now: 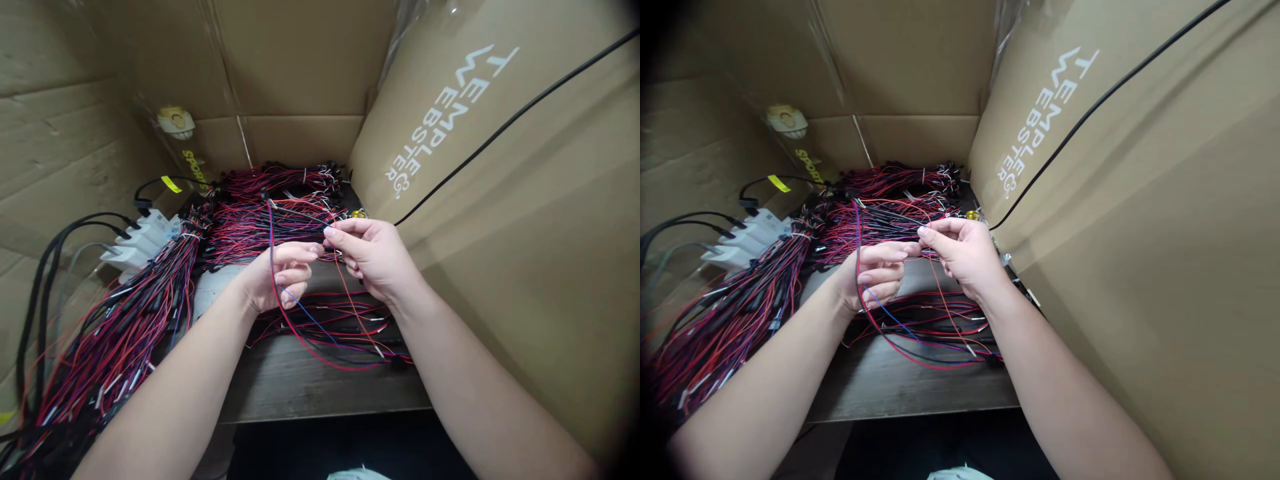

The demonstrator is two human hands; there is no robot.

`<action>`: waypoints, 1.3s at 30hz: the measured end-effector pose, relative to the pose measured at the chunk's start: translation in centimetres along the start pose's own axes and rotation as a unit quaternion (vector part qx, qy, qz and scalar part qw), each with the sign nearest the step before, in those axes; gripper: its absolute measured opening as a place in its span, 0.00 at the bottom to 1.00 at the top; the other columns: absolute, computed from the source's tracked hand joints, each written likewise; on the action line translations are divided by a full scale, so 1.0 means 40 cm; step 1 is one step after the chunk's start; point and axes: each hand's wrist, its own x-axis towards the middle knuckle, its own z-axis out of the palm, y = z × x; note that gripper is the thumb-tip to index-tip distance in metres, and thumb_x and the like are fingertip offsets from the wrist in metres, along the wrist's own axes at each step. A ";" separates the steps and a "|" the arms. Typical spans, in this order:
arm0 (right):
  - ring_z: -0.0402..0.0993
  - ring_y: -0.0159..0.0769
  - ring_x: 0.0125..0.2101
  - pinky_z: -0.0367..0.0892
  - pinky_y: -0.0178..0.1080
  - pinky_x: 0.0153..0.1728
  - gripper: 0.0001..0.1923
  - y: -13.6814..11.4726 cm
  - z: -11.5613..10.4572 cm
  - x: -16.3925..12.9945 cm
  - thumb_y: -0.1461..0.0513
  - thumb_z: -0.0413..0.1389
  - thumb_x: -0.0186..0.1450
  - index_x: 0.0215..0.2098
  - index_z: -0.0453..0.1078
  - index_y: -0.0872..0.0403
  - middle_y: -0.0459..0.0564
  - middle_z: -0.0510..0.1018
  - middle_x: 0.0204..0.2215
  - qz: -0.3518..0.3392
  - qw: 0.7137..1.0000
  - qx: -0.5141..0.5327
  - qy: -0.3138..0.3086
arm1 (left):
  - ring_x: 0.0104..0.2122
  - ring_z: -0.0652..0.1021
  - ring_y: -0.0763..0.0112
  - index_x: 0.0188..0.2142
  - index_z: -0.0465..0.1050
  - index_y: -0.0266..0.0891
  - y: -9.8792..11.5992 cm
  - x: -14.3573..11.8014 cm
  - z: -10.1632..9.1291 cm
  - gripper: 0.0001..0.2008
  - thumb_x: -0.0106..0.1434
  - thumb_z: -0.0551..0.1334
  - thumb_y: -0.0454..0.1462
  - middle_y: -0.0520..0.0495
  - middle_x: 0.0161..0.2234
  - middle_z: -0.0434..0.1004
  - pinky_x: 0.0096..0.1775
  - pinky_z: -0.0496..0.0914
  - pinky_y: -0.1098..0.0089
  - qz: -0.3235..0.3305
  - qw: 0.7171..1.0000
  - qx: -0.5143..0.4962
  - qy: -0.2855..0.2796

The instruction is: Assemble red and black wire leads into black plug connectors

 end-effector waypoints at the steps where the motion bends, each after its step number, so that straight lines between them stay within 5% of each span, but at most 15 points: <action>1: 0.55 0.21 0.13 0.48 0.27 0.09 0.26 0.001 0.001 0.001 0.49 0.79 0.48 0.32 0.76 0.58 0.47 0.79 0.23 -0.005 1.000 0.000 0.001 | 0.07 0.52 0.79 0.37 0.69 0.43 -0.001 0.000 0.007 0.15 0.54 0.72 0.40 0.65 0.09 0.50 0.10 0.54 0.78 -0.006 1.000 0.010 0.004; 7: 0.57 0.21 0.12 0.49 0.28 0.09 0.25 0.003 0.010 0.005 0.51 0.78 0.49 0.33 0.76 0.58 0.47 0.79 0.24 -0.002 1.000 0.012 0.013 | 0.09 0.61 0.80 0.47 0.75 0.38 -0.022 0.009 0.026 0.20 0.59 0.73 0.43 0.63 0.13 0.61 0.12 0.64 0.78 -0.015 0.993 0.115 0.000; 12: 0.60 0.24 0.14 0.52 0.29 0.11 0.25 0.008 0.008 0.008 0.49 0.77 0.50 0.32 0.76 0.58 0.46 0.77 0.22 -0.024 1.000 -0.020 0.002 | 0.13 0.67 0.87 0.39 0.79 0.36 -0.041 0.027 0.030 0.16 0.58 0.74 0.44 0.53 0.33 0.79 0.15 0.66 0.78 0.068 0.973 0.218 0.039; 18: 0.71 0.31 0.23 0.63 0.30 0.19 0.21 0.029 -0.002 0.015 0.50 0.75 0.54 0.32 0.76 0.58 0.51 0.79 0.26 -0.058 0.995 -0.077 -0.028 | 0.14 0.65 0.83 0.26 0.79 0.33 -0.050 0.037 0.037 0.14 0.56 0.73 0.43 0.55 0.17 0.67 0.16 0.58 0.80 0.106 0.930 0.333 0.111; 27: 0.65 0.28 0.22 0.53 0.31 0.17 0.22 0.028 0.002 0.005 0.51 0.69 0.61 0.46 0.79 0.58 0.50 0.80 0.32 -0.058 0.988 -0.139 -0.028 | 0.14 0.63 0.82 0.22 0.72 0.34 -0.030 0.040 0.036 0.12 0.58 0.65 0.40 0.55 0.14 0.65 0.19 0.56 0.78 0.219 0.885 0.351 0.214; 32: 0.55 0.25 0.15 0.53 0.31 0.13 0.22 -0.002 0.000 -0.013 0.46 0.62 0.68 0.34 0.76 0.57 0.42 0.68 0.19 0.006 0.973 -0.193 -0.127 | 0.12 0.65 0.79 0.26 0.72 0.36 -0.016 0.037 0.016 0.11 0.60 0.64 0.42 0.57 0.14 0.65 0.18 0.59 0.77 0.291 0.860 0.305 0.288; 39: 0.66 0.25 0.23 0.61 0.28 0.20 0.19 -0.015 -0.020 -0.032 0.64 0.66 0.62 0.43 0.59 0.51 0.44 0.79 0.36 0.093 0.943 -0.204 -0.247 | 0.14 0.65 0.80 0.27 0.70 0.38 0.001 0.028 -0.010 0.11 0.64 0.64 0.40 0.58 0.15 0.64 0.18 0.61 0.75 0.350 0.830 0.283 0.328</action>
